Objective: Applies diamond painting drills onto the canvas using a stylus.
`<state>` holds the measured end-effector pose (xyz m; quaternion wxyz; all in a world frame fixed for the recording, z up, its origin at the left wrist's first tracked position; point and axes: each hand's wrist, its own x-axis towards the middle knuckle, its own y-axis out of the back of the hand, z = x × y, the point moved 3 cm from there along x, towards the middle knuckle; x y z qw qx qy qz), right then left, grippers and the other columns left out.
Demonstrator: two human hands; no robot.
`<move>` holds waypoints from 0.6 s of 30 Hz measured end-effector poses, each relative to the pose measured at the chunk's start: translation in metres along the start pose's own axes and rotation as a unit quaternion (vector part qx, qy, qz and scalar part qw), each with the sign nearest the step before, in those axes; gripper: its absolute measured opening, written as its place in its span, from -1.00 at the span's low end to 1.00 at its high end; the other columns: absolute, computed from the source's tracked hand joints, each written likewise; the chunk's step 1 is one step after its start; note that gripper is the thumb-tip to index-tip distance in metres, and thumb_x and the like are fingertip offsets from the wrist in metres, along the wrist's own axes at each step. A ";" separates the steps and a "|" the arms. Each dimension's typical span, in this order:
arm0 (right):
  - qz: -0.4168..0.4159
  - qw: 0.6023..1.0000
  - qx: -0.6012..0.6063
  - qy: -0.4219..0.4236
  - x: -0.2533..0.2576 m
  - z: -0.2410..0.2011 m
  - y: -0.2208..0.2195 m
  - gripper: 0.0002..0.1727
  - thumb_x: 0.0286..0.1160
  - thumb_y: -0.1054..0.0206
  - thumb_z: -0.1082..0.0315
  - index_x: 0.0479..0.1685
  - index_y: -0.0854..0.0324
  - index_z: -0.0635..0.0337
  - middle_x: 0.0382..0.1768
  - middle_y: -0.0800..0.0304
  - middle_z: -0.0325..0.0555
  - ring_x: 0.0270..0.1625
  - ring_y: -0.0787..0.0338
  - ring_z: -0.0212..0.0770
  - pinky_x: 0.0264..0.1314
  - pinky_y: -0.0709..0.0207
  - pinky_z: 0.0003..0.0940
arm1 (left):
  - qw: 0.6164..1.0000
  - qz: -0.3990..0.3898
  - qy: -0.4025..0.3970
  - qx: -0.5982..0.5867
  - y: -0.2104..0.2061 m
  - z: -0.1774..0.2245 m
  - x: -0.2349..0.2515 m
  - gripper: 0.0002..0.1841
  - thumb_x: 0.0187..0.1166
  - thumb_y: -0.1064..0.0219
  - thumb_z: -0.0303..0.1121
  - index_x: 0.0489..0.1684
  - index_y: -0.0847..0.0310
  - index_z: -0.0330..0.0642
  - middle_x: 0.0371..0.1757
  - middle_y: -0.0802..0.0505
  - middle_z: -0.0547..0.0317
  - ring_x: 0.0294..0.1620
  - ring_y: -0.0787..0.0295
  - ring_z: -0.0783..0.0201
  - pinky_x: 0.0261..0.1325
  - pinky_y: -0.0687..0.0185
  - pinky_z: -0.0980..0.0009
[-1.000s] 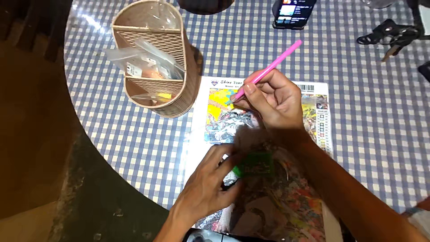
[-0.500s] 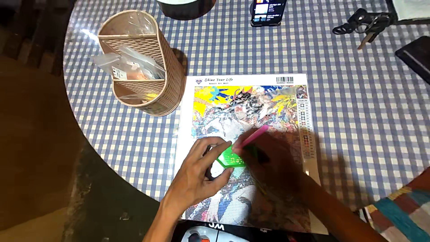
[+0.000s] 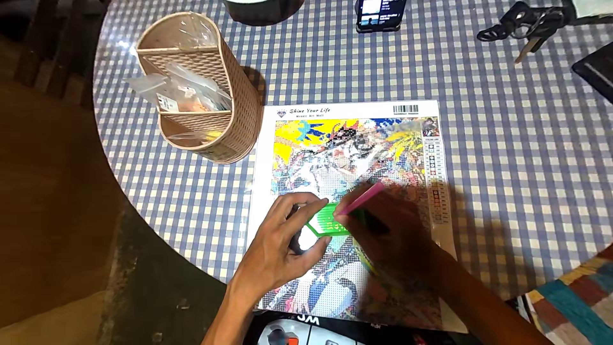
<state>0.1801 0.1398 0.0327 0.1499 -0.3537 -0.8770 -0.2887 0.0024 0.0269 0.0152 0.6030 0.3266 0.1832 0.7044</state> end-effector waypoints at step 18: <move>0.033 0.999 -0.039 -0.011 -0.004 0.005 0.014 -0.86 0.56 -0.37 0.37 -0.16 -0.75 0.27 -0.20 -0.82 -0.19 -0.23 -0.75 -0.55 -0.21 -0.68 -0.66 | 1.000 0.000 0.006 -0.002 -0.001 -0.001 -0.001 -0.49 0.47 -0.47 -0.01 0.37 -0.76 -0.02 0.29 -0.74 0.24 0.23 -0.63 0.43 0.22 -0.60 0.50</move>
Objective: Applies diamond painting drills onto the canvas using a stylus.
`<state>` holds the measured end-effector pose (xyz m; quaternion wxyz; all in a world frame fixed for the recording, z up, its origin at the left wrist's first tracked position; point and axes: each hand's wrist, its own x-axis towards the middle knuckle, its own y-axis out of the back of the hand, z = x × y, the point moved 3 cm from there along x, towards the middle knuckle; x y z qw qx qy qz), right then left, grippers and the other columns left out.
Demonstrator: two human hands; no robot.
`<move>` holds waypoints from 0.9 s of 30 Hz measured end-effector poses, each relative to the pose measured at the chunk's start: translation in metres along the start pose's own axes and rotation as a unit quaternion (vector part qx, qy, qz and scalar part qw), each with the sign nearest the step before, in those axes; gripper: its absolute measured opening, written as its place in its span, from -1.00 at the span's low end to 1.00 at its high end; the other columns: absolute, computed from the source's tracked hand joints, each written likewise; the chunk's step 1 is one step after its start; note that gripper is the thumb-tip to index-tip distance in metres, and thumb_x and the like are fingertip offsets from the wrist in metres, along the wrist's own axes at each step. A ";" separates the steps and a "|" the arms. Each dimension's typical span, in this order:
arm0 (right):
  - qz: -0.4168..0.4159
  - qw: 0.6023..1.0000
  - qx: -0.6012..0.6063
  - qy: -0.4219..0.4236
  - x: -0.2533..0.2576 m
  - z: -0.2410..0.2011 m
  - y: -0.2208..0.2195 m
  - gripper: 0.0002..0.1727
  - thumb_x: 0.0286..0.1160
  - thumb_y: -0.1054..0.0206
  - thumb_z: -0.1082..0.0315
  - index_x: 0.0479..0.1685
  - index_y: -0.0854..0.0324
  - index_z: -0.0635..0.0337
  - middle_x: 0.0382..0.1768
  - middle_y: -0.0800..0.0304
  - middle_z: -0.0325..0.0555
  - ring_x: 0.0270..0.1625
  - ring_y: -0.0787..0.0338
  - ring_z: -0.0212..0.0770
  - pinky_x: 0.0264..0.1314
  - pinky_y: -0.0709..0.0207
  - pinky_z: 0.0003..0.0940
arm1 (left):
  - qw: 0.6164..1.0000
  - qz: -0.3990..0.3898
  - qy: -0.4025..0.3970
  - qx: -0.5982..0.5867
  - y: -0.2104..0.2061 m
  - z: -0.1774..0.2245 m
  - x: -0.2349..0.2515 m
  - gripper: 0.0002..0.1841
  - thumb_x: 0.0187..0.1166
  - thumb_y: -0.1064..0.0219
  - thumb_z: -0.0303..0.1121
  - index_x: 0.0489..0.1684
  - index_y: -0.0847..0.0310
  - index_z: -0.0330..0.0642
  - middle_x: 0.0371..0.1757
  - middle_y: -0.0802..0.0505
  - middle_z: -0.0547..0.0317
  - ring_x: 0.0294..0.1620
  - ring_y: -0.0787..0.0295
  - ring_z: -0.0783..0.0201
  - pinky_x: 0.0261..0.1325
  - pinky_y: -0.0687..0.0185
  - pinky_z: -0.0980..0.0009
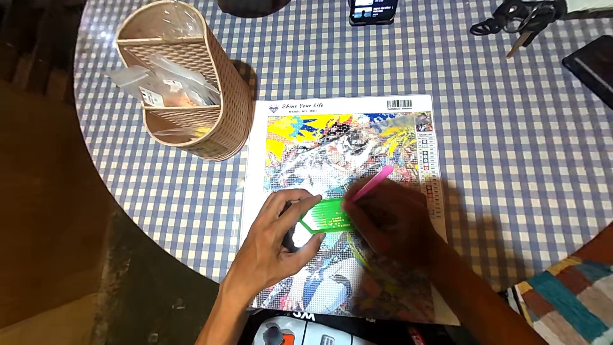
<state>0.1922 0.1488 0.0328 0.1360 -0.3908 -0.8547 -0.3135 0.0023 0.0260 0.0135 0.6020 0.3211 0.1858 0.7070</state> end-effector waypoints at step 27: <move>0.005 1.000 -0.010 0.012 0.000 0.002 -0.002 -0.86 0.56 -0.39 0.36 -0.16 -0.76 0.27 -0.15 -0.87 -0.15 -0.11 -0.81 -0.48 -0.06 -0.73 -0.58 | 1.000 0.005 0.001 0.003 0.000 0.000 0.000 -0.49 0.47 -0.47 0.00 0.37 -0.76 -0.01 0.29 -0.74 0.25 0.19 -0.63 0.45 0.18 -0.59 0.53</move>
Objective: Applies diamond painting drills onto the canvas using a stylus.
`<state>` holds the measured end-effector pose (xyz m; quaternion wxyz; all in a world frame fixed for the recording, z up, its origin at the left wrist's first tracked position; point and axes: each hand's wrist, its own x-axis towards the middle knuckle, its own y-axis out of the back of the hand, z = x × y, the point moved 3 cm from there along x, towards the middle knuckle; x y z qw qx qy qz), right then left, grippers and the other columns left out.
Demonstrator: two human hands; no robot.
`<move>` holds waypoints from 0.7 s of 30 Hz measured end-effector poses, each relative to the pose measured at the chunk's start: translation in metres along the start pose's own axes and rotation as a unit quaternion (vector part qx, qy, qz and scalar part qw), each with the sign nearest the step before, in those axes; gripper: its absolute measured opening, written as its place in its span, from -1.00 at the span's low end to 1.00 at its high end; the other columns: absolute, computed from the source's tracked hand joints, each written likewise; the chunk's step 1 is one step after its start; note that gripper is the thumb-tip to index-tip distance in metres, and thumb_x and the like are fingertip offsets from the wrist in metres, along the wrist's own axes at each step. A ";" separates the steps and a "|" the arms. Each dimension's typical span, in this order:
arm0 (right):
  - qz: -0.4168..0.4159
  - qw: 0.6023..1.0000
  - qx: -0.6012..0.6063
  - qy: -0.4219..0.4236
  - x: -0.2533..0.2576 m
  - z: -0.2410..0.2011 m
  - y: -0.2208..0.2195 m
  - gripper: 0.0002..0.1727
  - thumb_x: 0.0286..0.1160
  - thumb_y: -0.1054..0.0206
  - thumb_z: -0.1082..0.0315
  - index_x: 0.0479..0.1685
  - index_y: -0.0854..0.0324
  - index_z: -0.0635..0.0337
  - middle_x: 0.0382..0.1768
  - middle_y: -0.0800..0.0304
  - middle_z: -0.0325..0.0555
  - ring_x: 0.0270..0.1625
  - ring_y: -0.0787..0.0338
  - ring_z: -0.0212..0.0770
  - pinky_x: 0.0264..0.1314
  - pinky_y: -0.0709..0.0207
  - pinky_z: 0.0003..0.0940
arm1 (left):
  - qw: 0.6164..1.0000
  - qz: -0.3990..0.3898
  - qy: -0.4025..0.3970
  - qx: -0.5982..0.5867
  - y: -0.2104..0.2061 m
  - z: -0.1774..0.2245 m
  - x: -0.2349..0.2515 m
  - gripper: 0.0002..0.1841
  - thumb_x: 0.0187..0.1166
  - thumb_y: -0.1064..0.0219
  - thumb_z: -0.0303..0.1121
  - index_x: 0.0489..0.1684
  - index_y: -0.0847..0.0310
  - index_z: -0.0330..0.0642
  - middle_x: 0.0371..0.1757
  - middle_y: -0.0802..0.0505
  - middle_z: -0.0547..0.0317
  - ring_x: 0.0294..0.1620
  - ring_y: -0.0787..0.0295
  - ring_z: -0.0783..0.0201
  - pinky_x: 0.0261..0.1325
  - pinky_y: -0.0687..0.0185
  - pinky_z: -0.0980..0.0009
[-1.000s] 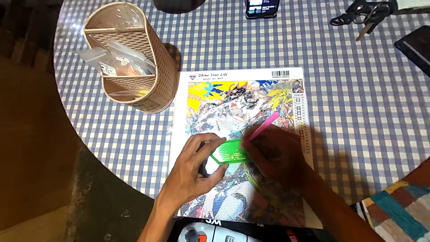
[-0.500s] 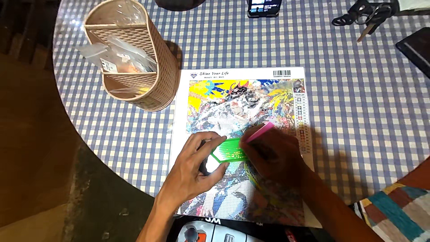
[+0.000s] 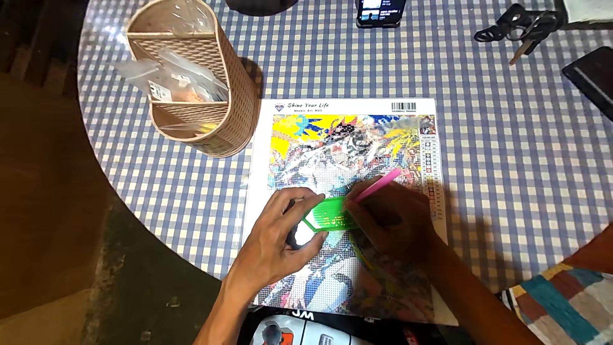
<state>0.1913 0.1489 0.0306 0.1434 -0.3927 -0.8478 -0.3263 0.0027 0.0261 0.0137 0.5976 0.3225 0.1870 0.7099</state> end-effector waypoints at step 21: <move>0.011 0.986 0.136 -0.094 0.084 0.003 -0.043 -0.86 0.58 -0.37 0.49 0.00 -0.58 0.32 -0.19 -0.86 -0.13 -0.20 -0.90 -0.34 -0.13 -0.86 -0.43 | 0.999 -0.007 -0.028 -0.013 0.001 0.003 0.005 -0.50 0.51 -0.42 -0.05 0.37 -0.73 -0.10 0.26 -0.77 0.05 0.30 -0.63 0.30 0.35 -0.53 0.48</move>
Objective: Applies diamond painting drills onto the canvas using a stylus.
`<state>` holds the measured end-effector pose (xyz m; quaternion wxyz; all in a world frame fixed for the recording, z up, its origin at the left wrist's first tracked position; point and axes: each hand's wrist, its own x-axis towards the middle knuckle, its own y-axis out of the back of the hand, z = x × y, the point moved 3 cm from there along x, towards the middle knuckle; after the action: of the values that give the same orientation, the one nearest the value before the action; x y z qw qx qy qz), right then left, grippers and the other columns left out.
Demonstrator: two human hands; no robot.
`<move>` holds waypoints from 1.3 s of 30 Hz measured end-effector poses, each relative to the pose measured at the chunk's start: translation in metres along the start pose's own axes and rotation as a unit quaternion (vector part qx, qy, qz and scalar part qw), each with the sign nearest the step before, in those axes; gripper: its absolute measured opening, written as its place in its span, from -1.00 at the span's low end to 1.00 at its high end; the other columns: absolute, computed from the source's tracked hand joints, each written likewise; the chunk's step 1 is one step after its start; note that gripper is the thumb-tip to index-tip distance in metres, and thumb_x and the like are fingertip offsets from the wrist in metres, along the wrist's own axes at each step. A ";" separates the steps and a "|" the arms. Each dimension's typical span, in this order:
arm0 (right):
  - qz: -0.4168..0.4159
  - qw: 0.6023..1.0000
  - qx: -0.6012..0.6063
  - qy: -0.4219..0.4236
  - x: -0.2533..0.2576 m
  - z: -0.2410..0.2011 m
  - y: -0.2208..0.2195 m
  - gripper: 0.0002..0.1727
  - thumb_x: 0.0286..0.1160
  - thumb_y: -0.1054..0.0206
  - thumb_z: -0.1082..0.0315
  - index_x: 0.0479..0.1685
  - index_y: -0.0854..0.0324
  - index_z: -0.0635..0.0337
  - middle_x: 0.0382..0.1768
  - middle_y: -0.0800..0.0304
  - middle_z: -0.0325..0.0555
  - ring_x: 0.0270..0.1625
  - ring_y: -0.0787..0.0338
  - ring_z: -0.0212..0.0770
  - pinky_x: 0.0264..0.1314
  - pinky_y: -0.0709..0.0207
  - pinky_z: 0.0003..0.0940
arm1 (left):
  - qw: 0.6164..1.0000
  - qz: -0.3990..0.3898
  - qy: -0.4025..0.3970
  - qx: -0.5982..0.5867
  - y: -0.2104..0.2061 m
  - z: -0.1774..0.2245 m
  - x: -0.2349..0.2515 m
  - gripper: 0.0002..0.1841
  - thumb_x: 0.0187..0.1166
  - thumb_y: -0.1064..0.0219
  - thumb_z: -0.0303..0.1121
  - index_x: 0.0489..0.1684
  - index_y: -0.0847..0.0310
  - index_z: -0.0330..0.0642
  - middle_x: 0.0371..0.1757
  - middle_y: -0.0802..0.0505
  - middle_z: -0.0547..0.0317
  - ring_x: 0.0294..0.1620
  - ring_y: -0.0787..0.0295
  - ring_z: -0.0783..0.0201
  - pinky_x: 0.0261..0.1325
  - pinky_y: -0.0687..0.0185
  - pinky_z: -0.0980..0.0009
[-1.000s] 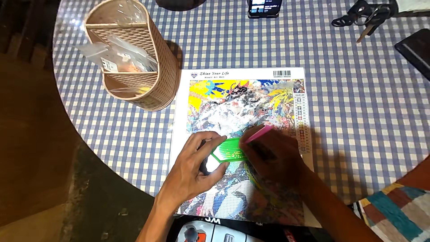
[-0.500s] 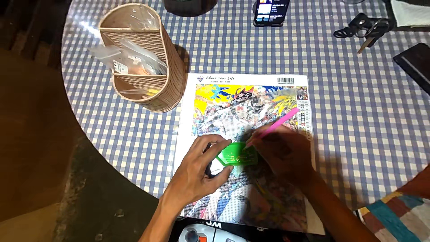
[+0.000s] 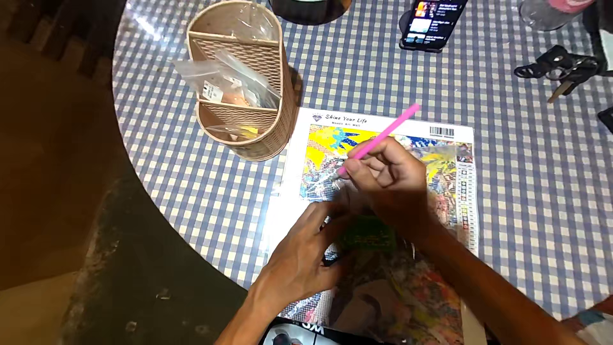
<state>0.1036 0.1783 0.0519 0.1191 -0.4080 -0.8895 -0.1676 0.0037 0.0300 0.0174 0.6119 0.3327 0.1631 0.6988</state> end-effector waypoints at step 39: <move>-0.093 0.985 -0.114 0.089 0.031 0.021 -0.038 -0.87 0.59 -0.36 0.47 -0.07 -0.69 0.39 -0.11 -0.79 -0.05 -0.09 -0.83 -0.39 -0.01 -0.78 -0.53 | 1.000 -0.004 0.006 0.000 0.000 0.002 -0.001 -0.54 0.53 -0.45 -0.09 0.34 -0.75 -0.10 0.25 -0.80 0.05 0.32 -0.66 0.25 0.41 -0.55 0.44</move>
<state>0.0535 0.1849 0.0356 0.1343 -0.3181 -0.8843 -0.3142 0.0047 0.0290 0.0187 0.6136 0.3276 0.1684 0.6984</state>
